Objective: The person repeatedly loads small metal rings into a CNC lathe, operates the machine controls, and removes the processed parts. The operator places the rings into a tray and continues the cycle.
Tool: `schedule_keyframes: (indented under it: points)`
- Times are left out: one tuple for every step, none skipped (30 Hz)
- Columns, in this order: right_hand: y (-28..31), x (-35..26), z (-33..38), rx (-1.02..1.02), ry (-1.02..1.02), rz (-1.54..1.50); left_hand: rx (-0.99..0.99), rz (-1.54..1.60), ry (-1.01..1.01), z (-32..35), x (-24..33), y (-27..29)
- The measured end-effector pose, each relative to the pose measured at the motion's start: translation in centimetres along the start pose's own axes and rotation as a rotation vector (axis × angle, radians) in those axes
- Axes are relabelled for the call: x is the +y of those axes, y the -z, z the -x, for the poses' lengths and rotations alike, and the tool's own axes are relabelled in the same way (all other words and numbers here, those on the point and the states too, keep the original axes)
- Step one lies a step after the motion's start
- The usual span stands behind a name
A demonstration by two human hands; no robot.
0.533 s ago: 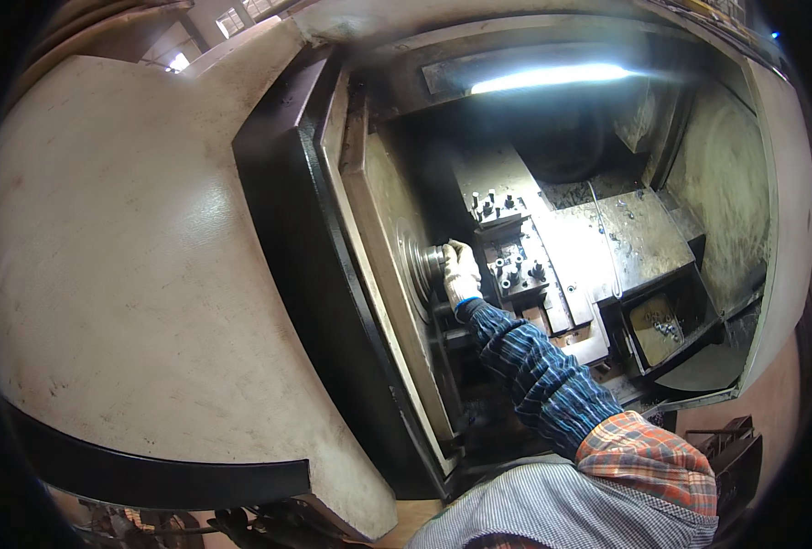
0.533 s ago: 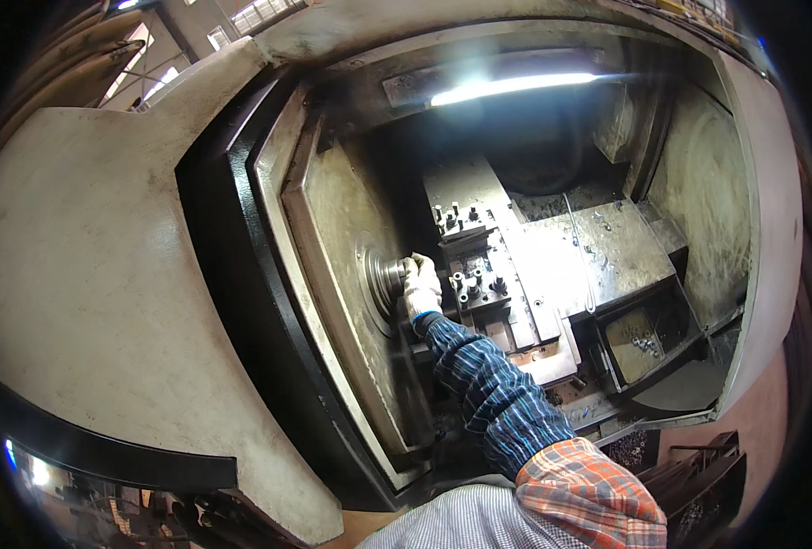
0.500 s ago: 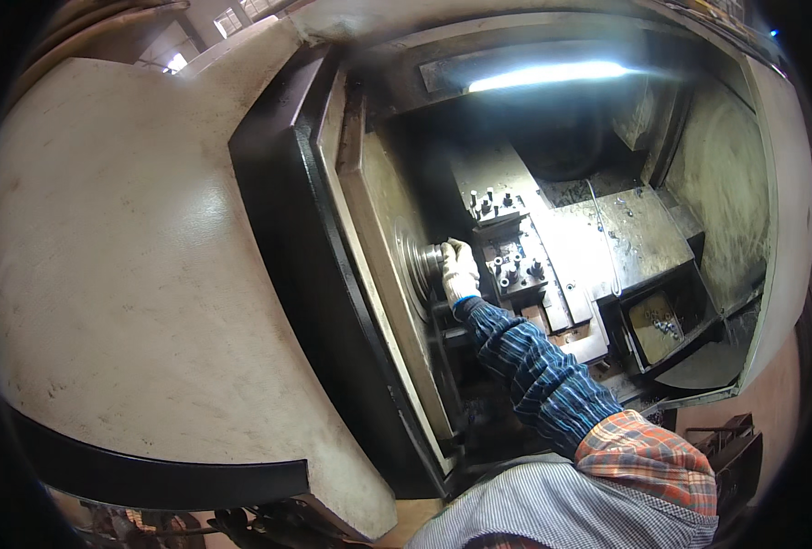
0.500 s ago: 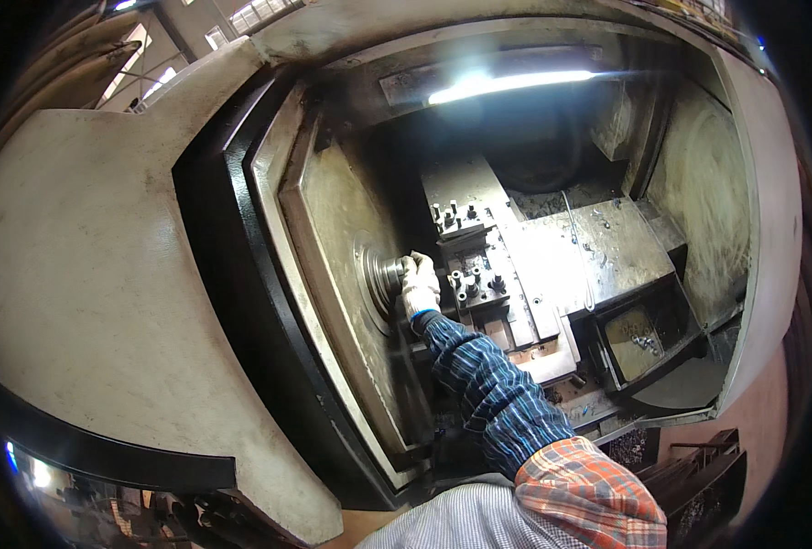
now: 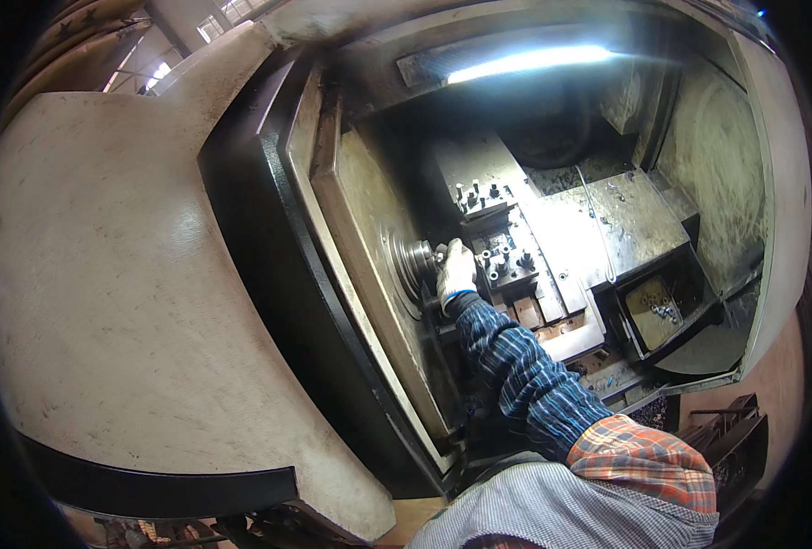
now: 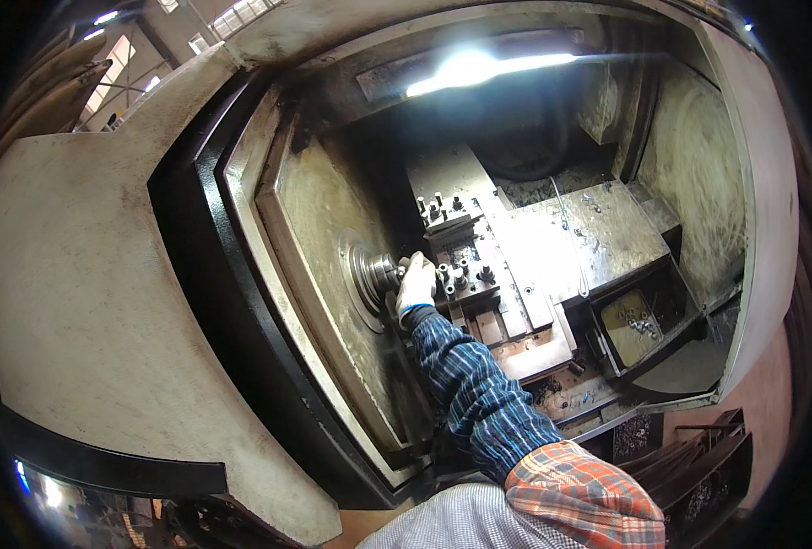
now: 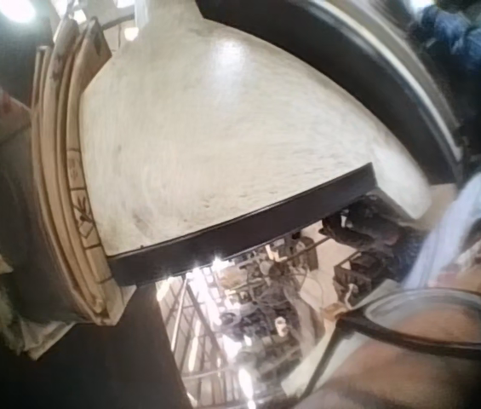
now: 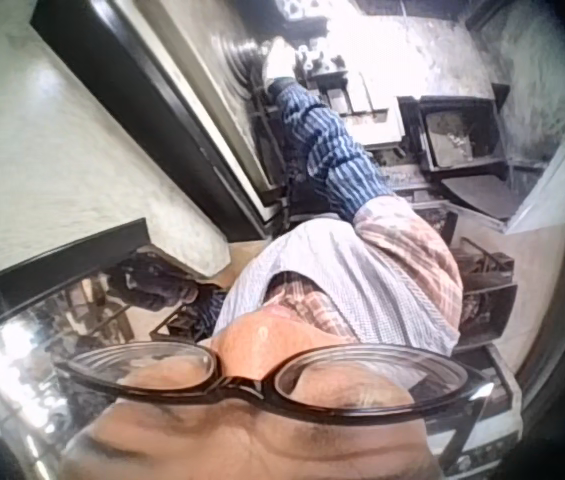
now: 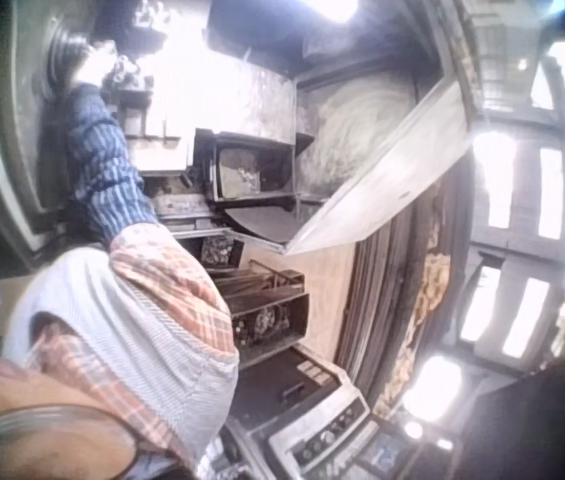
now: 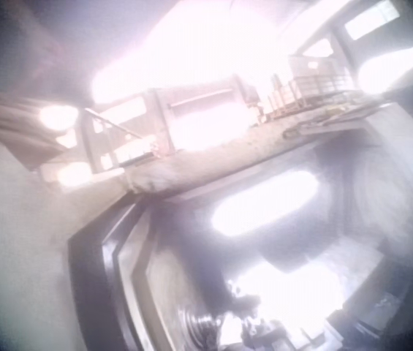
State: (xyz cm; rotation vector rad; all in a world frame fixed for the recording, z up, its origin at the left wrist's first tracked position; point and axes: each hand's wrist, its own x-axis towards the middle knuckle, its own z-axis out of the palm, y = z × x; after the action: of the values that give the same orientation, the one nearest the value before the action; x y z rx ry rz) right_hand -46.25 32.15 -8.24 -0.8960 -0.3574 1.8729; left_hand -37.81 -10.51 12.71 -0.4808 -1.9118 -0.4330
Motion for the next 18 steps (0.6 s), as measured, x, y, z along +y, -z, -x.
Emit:
schedule_keyframes:
  points:
    - [0.2, 0.2, -0.5, 0.005, -0.003, -0.004, -0.001, -0.004, -0.004, 0.0, 0.0, 0.0]
    - [0.4, 0.1, -0.8, 0.083, -0.083, -0.059, -0.001, -0.002, -0.008, 0.0, 0.0, 0.0]
    - [0.8, 0.0, -0.9, 0.006, 0.020, 0.114, -0.003, -0.003, -0.012, -0.1, 0.0, 0.0]
    - [1.2, -0.3, -0.7, -0.044, 0.088, 0.264, -0.005, -0.001, -0.013, -0.1, 0.0, -0.1]
    - [1.4, -0.7, -0.3, -0.069, 0.107, 0.397, -0.006, 0.000, -0.016, -0.1, 0.0, -0.1]
    - [1.8, -1.1, 0.4, -0.161, 0.219, 0.531, -0.007, -0.002, -0.020, -0.2, -0.1, -0.2]
    - [1.8, -1.7, 1.0, -0.218, 0.272, 0.654, -0.008, -0.003, -0.023, -0.2, -0.1, -0.2]
    - [1.8, -2.4, 1.7, -0.273, 0.281, 0.735, -0.008, -0.002, -0.026, -0.2, -0.1, -0.2]
    - [1.6, -3.0, 2.3, -0.257, 0.294, 0.845, -0.010, -0.002, -0.029, -0.2, -0.1, -0.3]
    - [1.3, -3.8, 2.7, -0.272, 0.263, 1.066, -0.011, -0.002, -0.032, -0.2, -0.1, -0.3]
    - [1.2, -4.2, 3.5, -0.248, 0.246, 1.109, -0.012, -0.002, -0.032, -0.3, -0.1, -0.4]
    - [1.3, -4.5, 4.4, -0.201, 0.191, 1.157, -0.014, -0.001, -0.031, -0.3, -0.1, -0.4]
    - [1.4, -5.1, 4.9, -0.277, 0.103, 1.128, -0.013, -0.004, -0.034, -0.3, -0.1, -0.4]
    - [1.4, -5.4, 5.5, -0.345, 0.215, 1.222, -0.014, 0.000, -0.036, -0.3, -0.1, -0.4]
    - [1.2, -5.4, 5.9, -0.388, 0.243, 1.293, -0.014, 0.001, -0.037, -0.3, -0.1, -0.4]
    - [1.1, -5.4, 6.2, -0.402, 0.269, 1.362, -0.016, 0.001, -0.039, -0.3, -0.1, -0.4]
    - [1.1, -5.5, 6.2, -0.420, 0.248, 1.456, -0.016, 0.000, -0.039, -0.3, -0.2, -0.4]
    - [1.1, -5.5, 6.2, -0.421, 0.301, 1.465, -0.016, 0.000, -0.042, -0.3, -0.2, -0.4]
